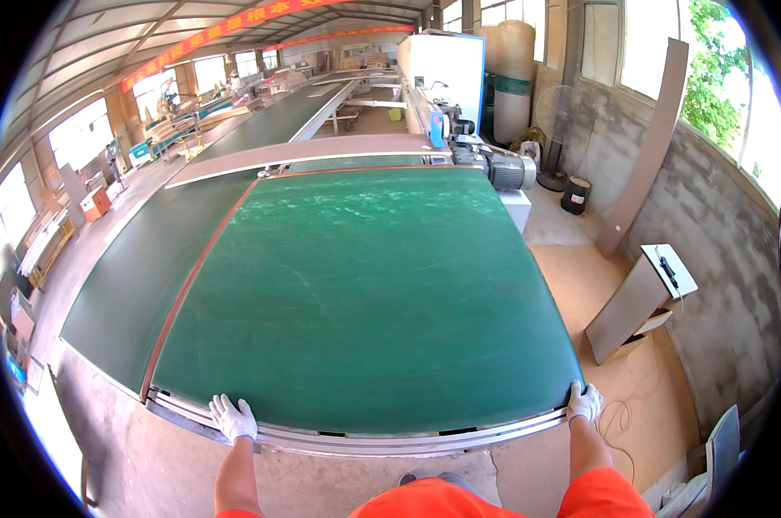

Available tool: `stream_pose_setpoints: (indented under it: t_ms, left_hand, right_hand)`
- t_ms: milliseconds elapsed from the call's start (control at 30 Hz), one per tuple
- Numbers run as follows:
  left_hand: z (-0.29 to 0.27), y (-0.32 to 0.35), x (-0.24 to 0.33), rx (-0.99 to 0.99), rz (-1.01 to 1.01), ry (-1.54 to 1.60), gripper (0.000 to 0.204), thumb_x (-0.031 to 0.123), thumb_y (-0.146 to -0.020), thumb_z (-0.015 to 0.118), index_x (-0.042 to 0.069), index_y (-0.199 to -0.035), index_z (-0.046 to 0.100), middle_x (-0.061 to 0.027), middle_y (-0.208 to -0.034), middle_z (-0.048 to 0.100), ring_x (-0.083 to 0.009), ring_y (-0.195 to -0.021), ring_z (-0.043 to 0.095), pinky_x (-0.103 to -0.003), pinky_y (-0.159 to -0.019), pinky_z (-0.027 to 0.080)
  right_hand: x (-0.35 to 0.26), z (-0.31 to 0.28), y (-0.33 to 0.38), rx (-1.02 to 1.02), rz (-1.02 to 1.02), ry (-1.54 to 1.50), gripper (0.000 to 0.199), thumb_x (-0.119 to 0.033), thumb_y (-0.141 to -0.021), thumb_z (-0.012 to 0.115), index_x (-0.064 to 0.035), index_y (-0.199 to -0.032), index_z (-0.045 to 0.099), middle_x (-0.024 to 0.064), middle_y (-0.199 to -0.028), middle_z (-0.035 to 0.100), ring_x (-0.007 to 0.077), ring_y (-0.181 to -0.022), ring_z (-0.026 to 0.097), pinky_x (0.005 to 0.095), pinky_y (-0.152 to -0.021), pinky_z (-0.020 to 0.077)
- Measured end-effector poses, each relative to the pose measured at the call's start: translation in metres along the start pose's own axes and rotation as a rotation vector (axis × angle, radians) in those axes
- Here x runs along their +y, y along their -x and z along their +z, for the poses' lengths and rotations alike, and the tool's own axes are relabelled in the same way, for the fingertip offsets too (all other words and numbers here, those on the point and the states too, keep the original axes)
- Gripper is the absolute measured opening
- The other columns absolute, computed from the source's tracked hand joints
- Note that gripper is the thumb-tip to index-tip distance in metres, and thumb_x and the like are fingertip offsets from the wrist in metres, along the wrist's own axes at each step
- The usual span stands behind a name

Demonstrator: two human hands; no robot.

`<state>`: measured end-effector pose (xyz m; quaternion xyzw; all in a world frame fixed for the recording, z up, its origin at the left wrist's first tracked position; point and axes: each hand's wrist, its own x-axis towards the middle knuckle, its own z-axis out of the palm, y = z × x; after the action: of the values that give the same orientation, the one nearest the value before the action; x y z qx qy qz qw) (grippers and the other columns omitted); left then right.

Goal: The person picks up large rectangular wood panels from a stack and places them onto a moving green conveyor belt. They guide each panel into the machinery one at a time while wearing white gloves.

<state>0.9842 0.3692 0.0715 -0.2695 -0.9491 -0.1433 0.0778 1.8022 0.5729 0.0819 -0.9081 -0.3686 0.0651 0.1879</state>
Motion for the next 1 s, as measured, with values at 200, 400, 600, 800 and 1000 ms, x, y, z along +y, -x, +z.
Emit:
stream_pose_setpoints:
  t_ms: [200, 400, 600, 800, 1000]
  left_hand:
    - [-0.002, -0.001, 0.001, -0.019, -0.014, 0.015, 0.069, 0.042, -0.108, 0.057, -0.004, -0.16, 0.053, -0.0246, -0.174, 0.043, -0.0419, -0.165, 0.032, -0.053, -0.137, 0.022]
    - [-0.009, 0.001, 0.007, -0.009, -0.018, 0.023, 0.069, 0.041, -0.107, 0.058, -0.004, -0.16, 0.053, -0.0244, -0.174, 0.043, -0.0422, -0.165, 0.031, -0.053, -0.137, 0.022]
    - [-0.016, 0.003, 0.012, -0.037, -0.051, 0.016, 0.07, 0.04, -0.107, 0.058, -0.005, -0.161, 0.051, -0.0244, -0.175, 0.041, -0.0426, -0.166, 0.03, -0.052, -0.137, 0.021]
    - [-0.012, 0.0, 0.011, -0.033, -0.05, 0.031, 0.07, 0.038, -0.107, 0.059, -0.006, -0.161, 0.05, -0.026, -0.174, 0.04, -0.0435, -0.165, 0.03, -0.053, -0.137, 0.021]
    - [-0.013, 0.001, 0.01, -0.025, -0.03, 0.03, 0.07, 0.036, -0.107, 0.059, -0.008, -0.161, 0.05, -0.0279, -0.173, 0.041, -0.0455, -0.165, 0.03, -0.054, -0.137, 0.022]
  right_hand:
    - [0.001, 0.0, 0.0, 0.0, 0.001, 0.004, 0.067, -0.063, -0.1, 0.061, -0.008, -0.136, 0.072, 0.0124, -0.143, 0.071, 0.0332, -0.143, 0.055, 0.0485, -0.118, 0.0463]
    - [0.007, 0.006, -0.002, 0.024, -0.027, -0.017, 0.069, -0.063, -0.1, 0.06, -0.0045, -0.134, 0.074, 0.0168, -0.138, 0.072, 0.0371, -0.137, 0.057, 0.0497, -0.117, 0.0451]
    - [0.008, 0.005, -0.003, 0.015, -0.035, 0.013, 0.065, -0.062, -0.101, 0.06, -0.0064, -0.133, 0.072, 0.015, -0.136, 0.072, 0.0352, -0.139, 0.056, 0.0489, -0.116, 0.0469]
    - [0.01, 0.009, -0.005, 0.04, -0.058, -0.016, 0.064, -0.06, -0.101, 0.061, -0.0041, -0.13, 0.072, 0.0172, -0.135, 0.072, 0.0368, -0.137, 0.056, 0.0496, -0.116, 0.0456]
    - [0.009, 0.015, -0.008, 0.074, -0.037, -0.004, 0.063, -0.059, -0.1, 0.063, -0.0043, -0.129, 0.073, 0.0169, -0.135, 0.072, 0.0364, -0.136, 0.057, 0.0502, -0.115, 0.0471]
